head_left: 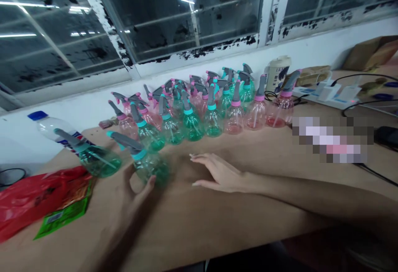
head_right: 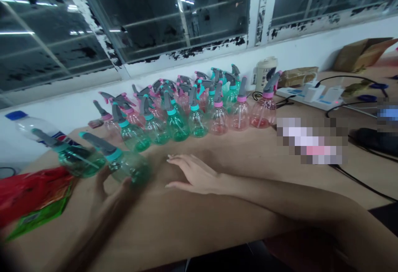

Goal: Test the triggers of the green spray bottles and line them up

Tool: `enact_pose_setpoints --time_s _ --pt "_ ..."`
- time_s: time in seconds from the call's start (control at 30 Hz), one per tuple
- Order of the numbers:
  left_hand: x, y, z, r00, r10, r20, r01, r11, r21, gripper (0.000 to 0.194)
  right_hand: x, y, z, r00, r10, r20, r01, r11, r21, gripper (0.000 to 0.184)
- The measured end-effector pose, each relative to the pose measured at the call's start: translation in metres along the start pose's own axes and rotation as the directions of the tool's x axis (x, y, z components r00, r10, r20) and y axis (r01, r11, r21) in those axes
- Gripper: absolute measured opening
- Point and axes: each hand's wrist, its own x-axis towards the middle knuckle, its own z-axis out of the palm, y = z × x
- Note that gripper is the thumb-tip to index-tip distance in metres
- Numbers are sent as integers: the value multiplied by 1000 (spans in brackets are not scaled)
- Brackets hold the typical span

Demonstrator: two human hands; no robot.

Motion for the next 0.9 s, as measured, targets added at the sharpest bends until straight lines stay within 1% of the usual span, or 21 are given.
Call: enact_pose_setpoints --time_s 0.03,0.13,0.17,0.23,0.3,0.37,0.47,0.57,0.63,0.73,0.8,0.9 --pt "4 -8 -5 1000 -26 2 26 998 53 50 -1 1 2 1000 16 6 -16 1000 -11 56" --pt "19 -24 -18 999 -30 21 26 980 199 52 -2 2 6 998 63 0 -63 998 -25 49" --pt "24 -27 -21 999 -42 1 41 973 229 52 -2 2 6 998 70 -3 -70 997 -26 48" --pt "33 -33 -24 998 -61 35 50 964 260 49 -3 2 6 997 71 -2 -71 997 -29 46" --pt "41 -38 -24 993 -77 87 52 964 261 47 -3 3 6 997 76 2 -76 997 -29 45" --pt "46 -41 -23 991 -99 84 78 970 231 49 -4 3 6 996 84 14 -83 996 -28 44" --pt "51 -43 -24 990 -130 59 118 979 163 59 -4 3 7 996 90 20 -89 995 -37 41" --pt "55 -41 -27 982 -165 93 149 976 156 69 -3 4 9 996 85 13 -84 995 -57 39" --pt "59 -39 -28 964 -240 114 215 956 199 71 -3 5 10 997 78 20 -77 995 -70 38" --pt "68 -40 -26 923 -370 106 329 901 281 66 -3 6 11 996 79 29 -77 994 -82 34" --pt "73 -43 -23 904 -417 94 368 871 324 66 -3 8 13 997 79 26 -76 993 -87 33" --pt "78 -45 -22 883 -457 105 391 842 373 66 -3 10 15 997 67 23 -65 994 -89 34"
